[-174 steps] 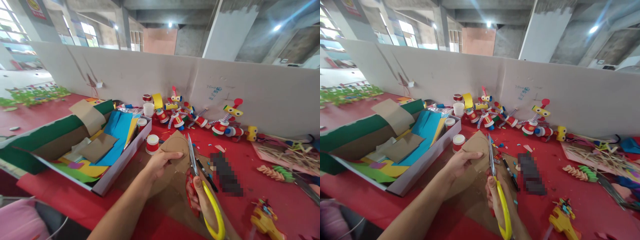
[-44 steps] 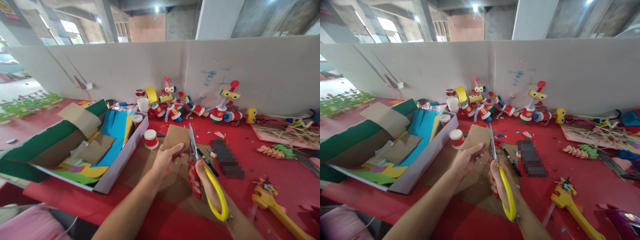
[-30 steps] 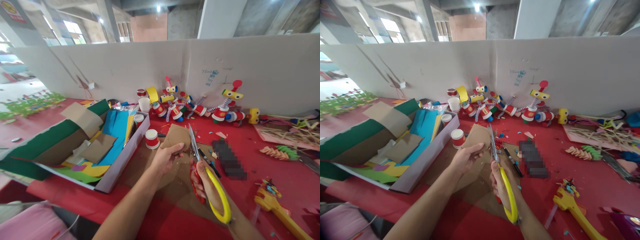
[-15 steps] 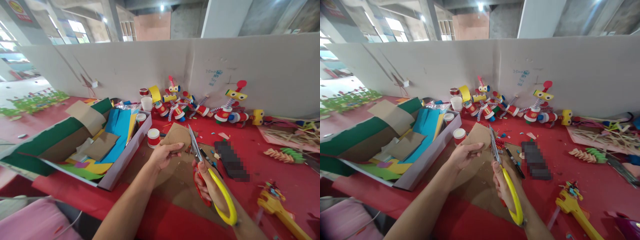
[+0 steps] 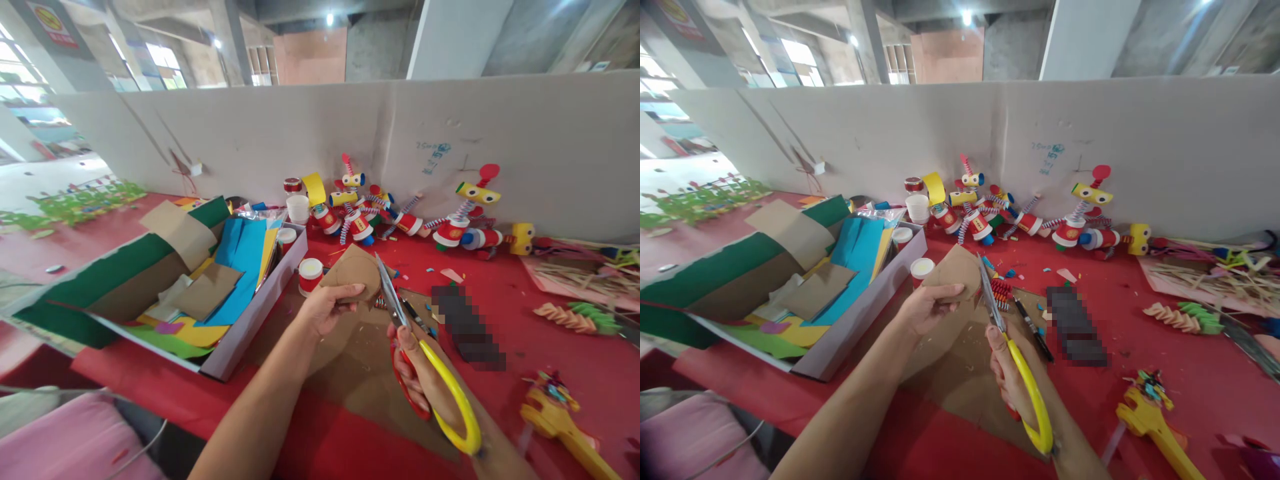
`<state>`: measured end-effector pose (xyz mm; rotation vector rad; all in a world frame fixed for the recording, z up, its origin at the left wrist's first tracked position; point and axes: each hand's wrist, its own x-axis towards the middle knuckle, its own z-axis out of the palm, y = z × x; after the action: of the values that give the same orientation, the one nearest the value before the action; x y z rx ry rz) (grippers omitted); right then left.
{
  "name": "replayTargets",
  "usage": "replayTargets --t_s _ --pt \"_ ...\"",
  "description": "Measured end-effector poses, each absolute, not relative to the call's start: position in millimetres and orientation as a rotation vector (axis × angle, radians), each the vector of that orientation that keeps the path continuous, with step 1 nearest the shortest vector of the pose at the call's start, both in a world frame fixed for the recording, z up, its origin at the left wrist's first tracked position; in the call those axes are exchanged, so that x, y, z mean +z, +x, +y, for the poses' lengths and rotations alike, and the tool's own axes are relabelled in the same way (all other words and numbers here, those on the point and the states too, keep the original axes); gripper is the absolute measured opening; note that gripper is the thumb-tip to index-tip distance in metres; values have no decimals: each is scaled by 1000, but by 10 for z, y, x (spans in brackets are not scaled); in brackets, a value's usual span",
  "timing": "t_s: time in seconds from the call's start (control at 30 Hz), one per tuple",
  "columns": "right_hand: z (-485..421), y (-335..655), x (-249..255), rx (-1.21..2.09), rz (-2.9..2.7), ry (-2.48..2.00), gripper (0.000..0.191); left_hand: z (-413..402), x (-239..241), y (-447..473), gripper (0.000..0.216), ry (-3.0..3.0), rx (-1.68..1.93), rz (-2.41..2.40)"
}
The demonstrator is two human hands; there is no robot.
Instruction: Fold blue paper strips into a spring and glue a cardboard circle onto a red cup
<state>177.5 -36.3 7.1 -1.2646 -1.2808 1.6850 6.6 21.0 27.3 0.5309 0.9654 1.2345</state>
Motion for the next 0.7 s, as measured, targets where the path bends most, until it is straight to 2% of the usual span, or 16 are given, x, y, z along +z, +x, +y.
replayTargets --t_s 0.1,0.2,0.7 --pt "-368 1725 60 1644 -1243 -1295 47 149 210 297 27 402 1524 851" --pt "-374 1691 31 1668 -1224 -1281 52 109 158 429 29 459 1620 807" --pt "-360 1834 -15 1579 -1285 -1193 50 26 237 399 28 584 1391 892"
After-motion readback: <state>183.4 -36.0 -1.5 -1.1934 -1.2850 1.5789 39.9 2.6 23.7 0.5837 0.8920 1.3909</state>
